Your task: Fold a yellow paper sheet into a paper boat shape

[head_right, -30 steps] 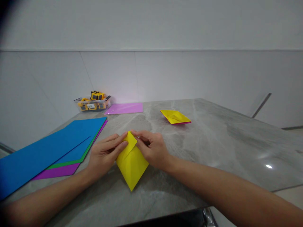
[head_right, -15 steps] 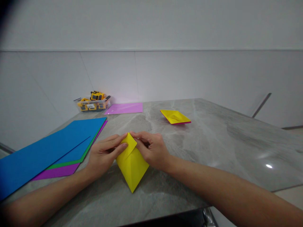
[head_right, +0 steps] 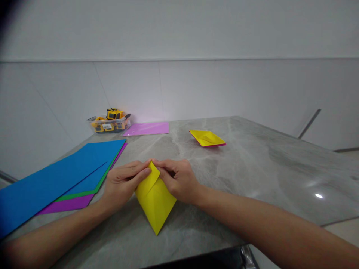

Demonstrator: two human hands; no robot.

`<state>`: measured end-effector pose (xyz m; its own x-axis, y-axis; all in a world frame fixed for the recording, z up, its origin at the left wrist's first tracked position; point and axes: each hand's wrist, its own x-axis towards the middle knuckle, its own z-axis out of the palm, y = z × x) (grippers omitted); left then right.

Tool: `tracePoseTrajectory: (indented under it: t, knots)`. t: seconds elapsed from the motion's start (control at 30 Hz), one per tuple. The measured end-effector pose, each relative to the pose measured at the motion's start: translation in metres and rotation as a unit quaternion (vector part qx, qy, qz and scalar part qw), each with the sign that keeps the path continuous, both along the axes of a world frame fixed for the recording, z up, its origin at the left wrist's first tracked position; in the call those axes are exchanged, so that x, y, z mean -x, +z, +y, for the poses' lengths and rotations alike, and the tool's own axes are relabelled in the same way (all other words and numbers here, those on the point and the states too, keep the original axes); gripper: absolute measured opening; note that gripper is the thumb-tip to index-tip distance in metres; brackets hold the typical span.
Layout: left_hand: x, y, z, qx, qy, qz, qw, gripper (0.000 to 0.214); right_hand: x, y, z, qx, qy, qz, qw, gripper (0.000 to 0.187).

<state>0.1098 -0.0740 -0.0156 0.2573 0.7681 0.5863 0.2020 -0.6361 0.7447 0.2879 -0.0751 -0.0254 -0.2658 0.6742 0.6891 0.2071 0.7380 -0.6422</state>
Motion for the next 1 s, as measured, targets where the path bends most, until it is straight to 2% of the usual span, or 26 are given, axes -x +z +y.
tracePoseTrajectory:
  t: [0.27,0.33,0.37,0.43,0.47,0.53,0.6,0.63,0.7,0.87,1.0]
  knots:
    - [0.0,-0.003,0.003,0.041,0.006,0.014,0.999,0.021,-0.001,-0.002,0.006,0.033,-0.007,-0.01,0.999,0.025]
    - [-0.003,-0.005,0.007,0.085,0.028,-0.008,0.996,0.033,-0.001,-0.001,0.011,0.041,-0.021,0.007,0.999,0.026]
    - [-0.004,-0.007,0.009,0.119,0.043,-0.032,0.991,0.045,-0.001,-0.001,0.014,0.044,-0.032,0.023,0.998,0.027]
    - [-0.006,-0.01,0.014,0.212,0.053,-0.106,0.97,0.073,-0.002,-0.001,0.019,0.046,-0.055,0.056,0.996,0.029]
    - [-0.008,-0.012,0.016,0.269,0.03,-0.147,0.951,0.08,-0.002,-0.001,0.021,0.046,-0.066,0.066,0.995,0.03]
    - [-0.01,-0.015,0.017,0.375,-0.064,-0.211,0.9,0.074,-0.002,-0.003,0.023,0.04,-0.077,0.067,0.994,0.03]
    - [-0.012,-0.017,0.016,0.434,-0.153,-0.24,0.855,0.055,-0.002,-0.004,0.022,0.034,-0.072,0.052,0.995,0.028]
    - [-0.013,-0.017,0.014,0.444,-0.172,-0.249,0.843,0.048,-0.002,-0.005,0.021,0.037,-0.065,0.05,0.996,0.027]
    - [-0.015,-0.016,0.012,0.435,-0.168,-0.274,0.841,0.042,-0.002,-0.004,0.017,0.062,-0.041,0.056,0.996,0.027]
    - [-0.016,-0.012,0.011,0.365,-0.122,-0.311,0.869,0.044,-0.004,0.004,0.008,0.109,0.025,0.036,0.993,0.041]
    - [-0.015,-0.011,0.01,0.322,-0.138,-0.291,0.891,0.038,-0.004,0.004,0.007,0.119,0.064,0.056,0.989,0.047]
